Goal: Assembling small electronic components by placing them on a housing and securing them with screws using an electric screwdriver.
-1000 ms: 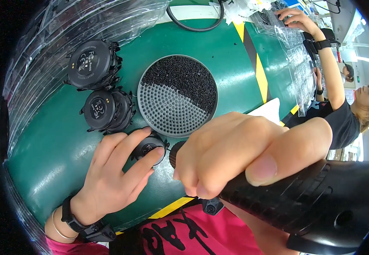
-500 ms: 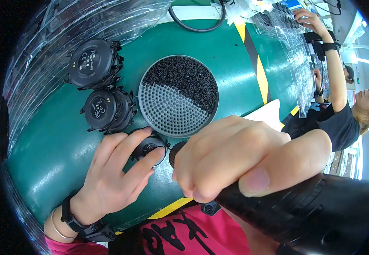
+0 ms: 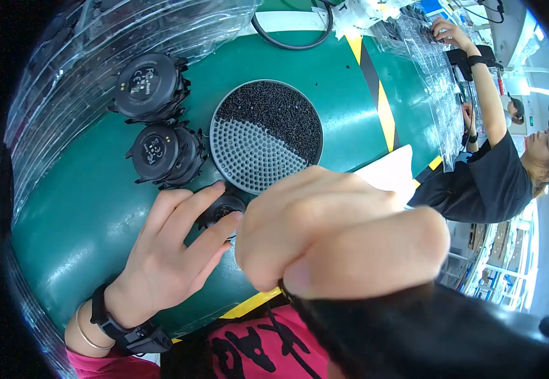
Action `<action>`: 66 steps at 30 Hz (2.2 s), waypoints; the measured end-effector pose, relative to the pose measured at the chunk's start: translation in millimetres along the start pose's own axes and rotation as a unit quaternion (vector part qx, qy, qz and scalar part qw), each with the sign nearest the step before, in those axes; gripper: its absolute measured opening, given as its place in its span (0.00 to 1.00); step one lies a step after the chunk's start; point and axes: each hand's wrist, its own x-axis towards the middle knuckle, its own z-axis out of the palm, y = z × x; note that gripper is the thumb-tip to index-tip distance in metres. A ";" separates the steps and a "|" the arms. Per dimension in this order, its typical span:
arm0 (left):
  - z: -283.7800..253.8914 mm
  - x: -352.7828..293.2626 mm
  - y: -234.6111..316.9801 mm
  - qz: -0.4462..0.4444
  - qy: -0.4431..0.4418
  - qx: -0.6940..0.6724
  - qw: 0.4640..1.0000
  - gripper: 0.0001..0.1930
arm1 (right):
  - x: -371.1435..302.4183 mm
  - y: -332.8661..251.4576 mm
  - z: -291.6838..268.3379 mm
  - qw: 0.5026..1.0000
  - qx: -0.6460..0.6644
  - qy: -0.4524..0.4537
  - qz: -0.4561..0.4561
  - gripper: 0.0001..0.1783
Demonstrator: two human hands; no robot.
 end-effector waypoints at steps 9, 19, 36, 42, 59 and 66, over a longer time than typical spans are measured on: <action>8.2 6.4 2.5 0.006 -0.005 -0.009 1.000 0.18 | -16.1 33.0 -17.5 0.985 0.122 0.083 -0.093 0.37; 15.6 5.7 4.6 0.015 0.002 -0.030 0.999 0.21 | 13.3 -12.7 -72.3 0.937 -0.196 0.283 0.060 0.31; 14.6 6.1 0.9 0.031 -0.003 -0.027 0.999 0.20 | 39.1 72.1 -136.8 0.646 -0.701 0.123 0.276 0.31; 17.0 4.3 0.9 0.030 -0.028 -0.062 0.997 0.19 | 30.9 87.1 -142.1 0.681 -0.696 0.069 0.216 0.31; 20.4 9.2 -0.5 0.014 -0.042 -0.053 0.998 0.21 | 31.2 83.5 -147.5 0.756 -0.641 0.097 0.092 0.30; 17.1 10.0 1.8 0.016 -0.047 -0.060 0.997 0.22 | 30.2 70.3 -137.2 0.786 -0.594 0.059 0.160 0.24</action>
